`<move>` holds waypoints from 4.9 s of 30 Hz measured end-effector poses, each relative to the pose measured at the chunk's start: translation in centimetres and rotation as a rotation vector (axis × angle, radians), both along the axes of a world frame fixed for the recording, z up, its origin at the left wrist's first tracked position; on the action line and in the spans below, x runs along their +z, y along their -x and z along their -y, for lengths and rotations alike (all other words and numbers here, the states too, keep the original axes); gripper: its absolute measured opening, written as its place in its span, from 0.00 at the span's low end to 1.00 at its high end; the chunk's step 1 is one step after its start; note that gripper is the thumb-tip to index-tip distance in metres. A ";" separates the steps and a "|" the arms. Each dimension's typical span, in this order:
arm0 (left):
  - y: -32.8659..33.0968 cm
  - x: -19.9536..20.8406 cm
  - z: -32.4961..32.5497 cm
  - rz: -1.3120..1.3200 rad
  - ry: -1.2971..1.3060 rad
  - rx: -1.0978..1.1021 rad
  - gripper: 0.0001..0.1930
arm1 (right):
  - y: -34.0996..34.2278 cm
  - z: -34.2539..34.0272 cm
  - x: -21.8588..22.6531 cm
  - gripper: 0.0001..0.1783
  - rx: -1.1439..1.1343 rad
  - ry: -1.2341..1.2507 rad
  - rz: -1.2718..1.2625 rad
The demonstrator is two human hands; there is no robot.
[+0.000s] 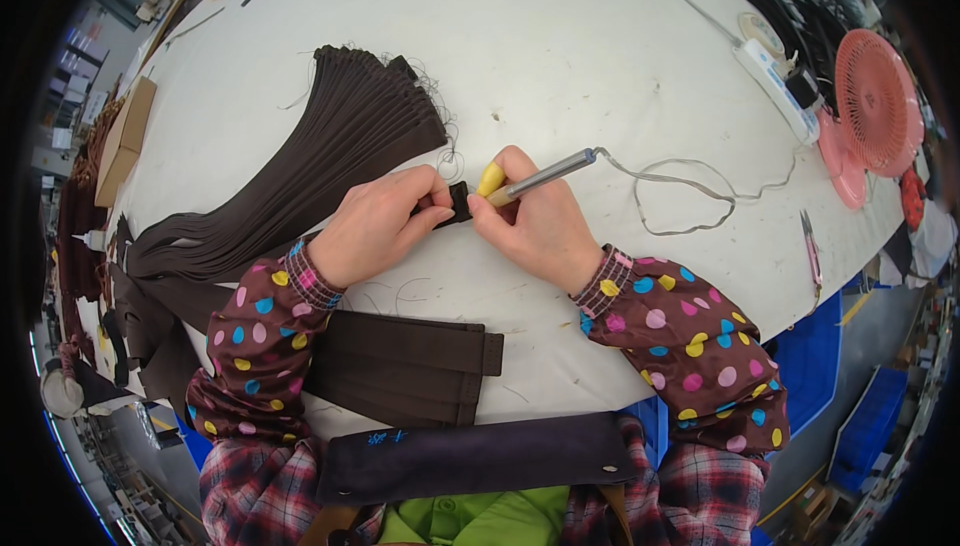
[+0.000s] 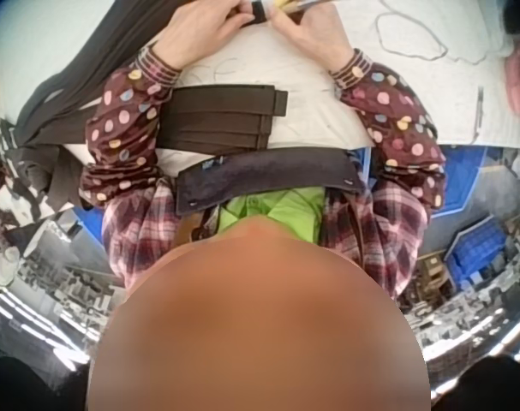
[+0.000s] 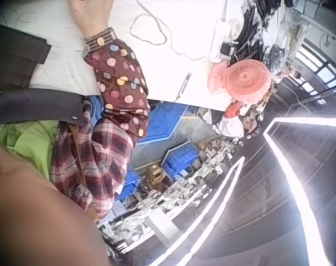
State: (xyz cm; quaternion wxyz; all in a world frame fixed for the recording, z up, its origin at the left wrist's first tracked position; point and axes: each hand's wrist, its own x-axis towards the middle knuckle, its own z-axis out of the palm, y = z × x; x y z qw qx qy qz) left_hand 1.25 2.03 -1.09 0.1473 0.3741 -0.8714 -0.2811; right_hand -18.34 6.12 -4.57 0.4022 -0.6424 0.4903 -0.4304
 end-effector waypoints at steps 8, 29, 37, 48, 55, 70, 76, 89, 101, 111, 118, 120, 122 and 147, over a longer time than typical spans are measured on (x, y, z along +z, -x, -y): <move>-0.1 -0.1 -0.1 0.029 0.004 0.004 0.06 | 0.0 -0.3 0.5 0.11 0.008 0.003 0.038; -0.2 -0.3 -0.1 0.012 -0.038 0.038 0.07 | -0.1 -0.6 1.3 0.10 0.062 -0.066 -0.055; -0.1 -0.5 0.4 -0.198 -0.313 0.191 0.05 | -0.6 0.7 2.6 0.09 0.011 -0.043 0.029; 0.2 0.1 0.3 -0.206 -0.286 0.229 0.05 | -1.1 1.5 1.4 0.09 -0.012 0.004 -0.004; 0.3 -0.5 0.2 -0.213 -0.265 0.221 0.06 | -0.9 1.4 1.2 0.10 -0.011 0.010 -0.042; 0.3 -0.2 0.1 -0.175 -0.272 0.205 0.05 | -0.9 1.1 1.8 0.10 -0.040 0.005 -0.033; -0.3 -0.5 0.0 -0.211 -0.073 0.106 0.10 | -0.9 1.0 1.6 0.10 -0.027 -0.001 0.013; -0.3 -1.1 0.6 -0.162 -0.053 0.093 0.06 | -0.9 1.2 1.6 0.11 -0.030 0.019 0.034; -0.1 -1.1 0.7 -0.148 -0.009 0.085 0.07 | -0.8 1.4 0.9 0.11 -0.014 0.027 0.027; 0.1 -0.8 0.4 -0.136 -0.024 0.090 0.06 | -0.6 1.1 1.4 0.12 -0.019 0.017 -0.012; 0.0 -0.8 0.4 -0.117 -0.030 0.096 0.06 | -0.7 1.3 1.0 0.12 -0.018 0.038 -0.024; 0.0 -0.8 0.5 -0.110 -0.034 0.093 0.06 | -0.8 1.4 1.0 0.12 -0.018 0.033 -0.017; -0.2 -0.9 0.6 -0.117 -0.036 0.103 0.07 | -0.9 1.5 1.1 0.12 -0.016 0.031 -0.010; 0.2 -0.3 -0.3 0.007 0.122 0.034 0.16 | -0.5 2.3 -0.6 0.12 -0.050 0.242 -0.051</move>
